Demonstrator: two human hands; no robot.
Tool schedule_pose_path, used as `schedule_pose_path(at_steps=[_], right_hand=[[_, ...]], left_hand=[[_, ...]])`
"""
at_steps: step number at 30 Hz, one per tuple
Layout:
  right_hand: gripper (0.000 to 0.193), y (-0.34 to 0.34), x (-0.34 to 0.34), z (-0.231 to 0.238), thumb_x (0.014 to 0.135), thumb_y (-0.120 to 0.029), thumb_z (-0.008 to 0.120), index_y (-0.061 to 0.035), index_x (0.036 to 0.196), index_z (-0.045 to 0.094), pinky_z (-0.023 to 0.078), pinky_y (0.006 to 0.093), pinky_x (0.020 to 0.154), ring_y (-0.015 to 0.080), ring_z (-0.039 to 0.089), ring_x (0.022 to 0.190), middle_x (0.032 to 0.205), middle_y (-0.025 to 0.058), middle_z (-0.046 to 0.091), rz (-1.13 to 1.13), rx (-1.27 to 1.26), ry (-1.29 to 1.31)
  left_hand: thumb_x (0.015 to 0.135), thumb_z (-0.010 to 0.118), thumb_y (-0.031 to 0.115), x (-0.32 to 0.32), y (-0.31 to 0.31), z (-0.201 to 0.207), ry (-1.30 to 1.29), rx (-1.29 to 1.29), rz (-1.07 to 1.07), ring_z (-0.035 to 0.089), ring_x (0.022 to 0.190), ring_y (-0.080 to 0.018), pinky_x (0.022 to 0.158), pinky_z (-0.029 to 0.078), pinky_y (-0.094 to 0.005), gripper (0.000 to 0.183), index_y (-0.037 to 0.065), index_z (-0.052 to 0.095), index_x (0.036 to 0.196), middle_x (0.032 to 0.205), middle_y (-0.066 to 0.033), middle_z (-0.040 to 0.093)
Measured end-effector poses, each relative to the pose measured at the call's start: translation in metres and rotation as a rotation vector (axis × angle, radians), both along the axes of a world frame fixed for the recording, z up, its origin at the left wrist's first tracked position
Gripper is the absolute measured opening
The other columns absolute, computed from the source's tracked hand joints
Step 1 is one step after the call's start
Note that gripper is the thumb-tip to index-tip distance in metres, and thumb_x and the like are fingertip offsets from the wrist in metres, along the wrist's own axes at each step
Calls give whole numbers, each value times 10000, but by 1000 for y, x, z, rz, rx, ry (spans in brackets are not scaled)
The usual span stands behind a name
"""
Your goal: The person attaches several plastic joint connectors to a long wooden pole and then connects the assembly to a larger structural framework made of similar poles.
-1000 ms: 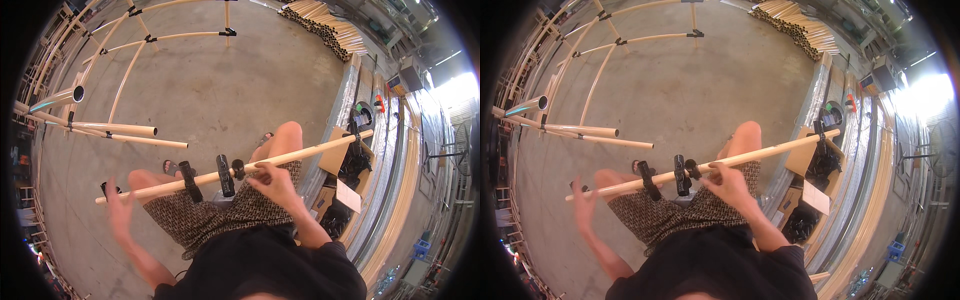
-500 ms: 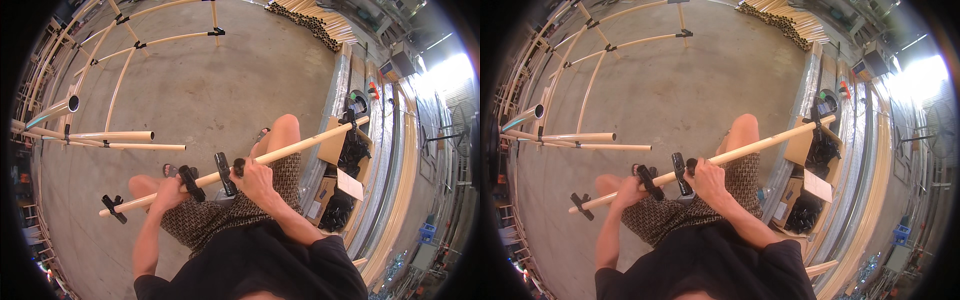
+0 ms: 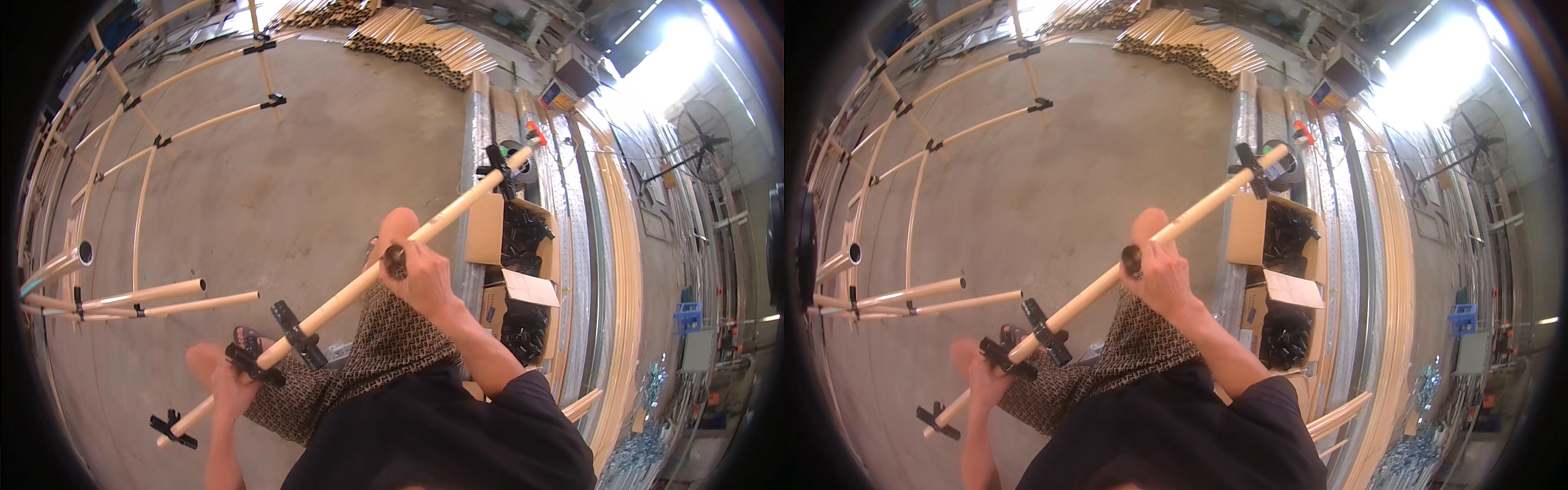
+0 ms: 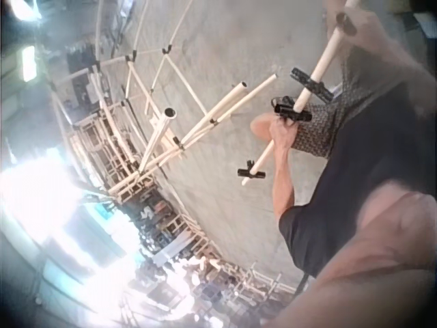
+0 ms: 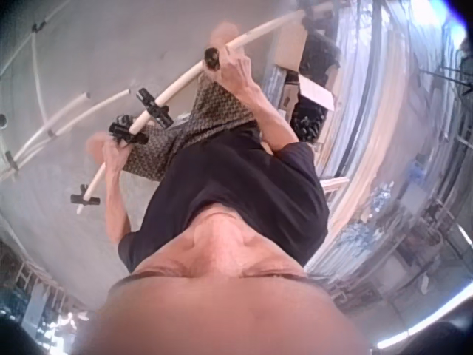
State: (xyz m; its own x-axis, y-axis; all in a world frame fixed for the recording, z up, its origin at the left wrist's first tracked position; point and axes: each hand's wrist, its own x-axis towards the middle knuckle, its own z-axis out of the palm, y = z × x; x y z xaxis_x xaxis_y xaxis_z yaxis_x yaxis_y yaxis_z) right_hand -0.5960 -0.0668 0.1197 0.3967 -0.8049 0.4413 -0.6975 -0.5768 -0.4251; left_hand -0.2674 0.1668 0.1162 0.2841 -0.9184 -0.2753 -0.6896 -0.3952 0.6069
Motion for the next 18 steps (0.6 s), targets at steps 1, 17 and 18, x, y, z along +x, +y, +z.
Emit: schedule_pose_path(at_steps=[1,17,18], right_hand=[[313,-11,-10,0,801,-183,785,-31,1029,632,553,343,629,205,704,701,813,91,695,-41,39,-17],[424,-109,-172,-10,814,-307,811,-17,1096,681,528,360,768,211,673,860,938,103,711,-183,482,-40],[444,-110,-187,-7,806,-300,820,-18,1123,690,529,354,777,191,671,868,958,98,717,-162,556,-82]], left_hand=[[690,814,137,4,5,-3,29,-20,-7,702,904,-355,798,541,-415,359,40,730,1026,937,-176,727],[715,777,115,0,36,-39,98,-72,74,715,770,-305,718,529,-381,271,1,743,959,813,-182,722],[715,778,117,1,37,-41,116,-83,78,714,766,-306,716,529,-381,269,4,745,957,810,-181,722]])
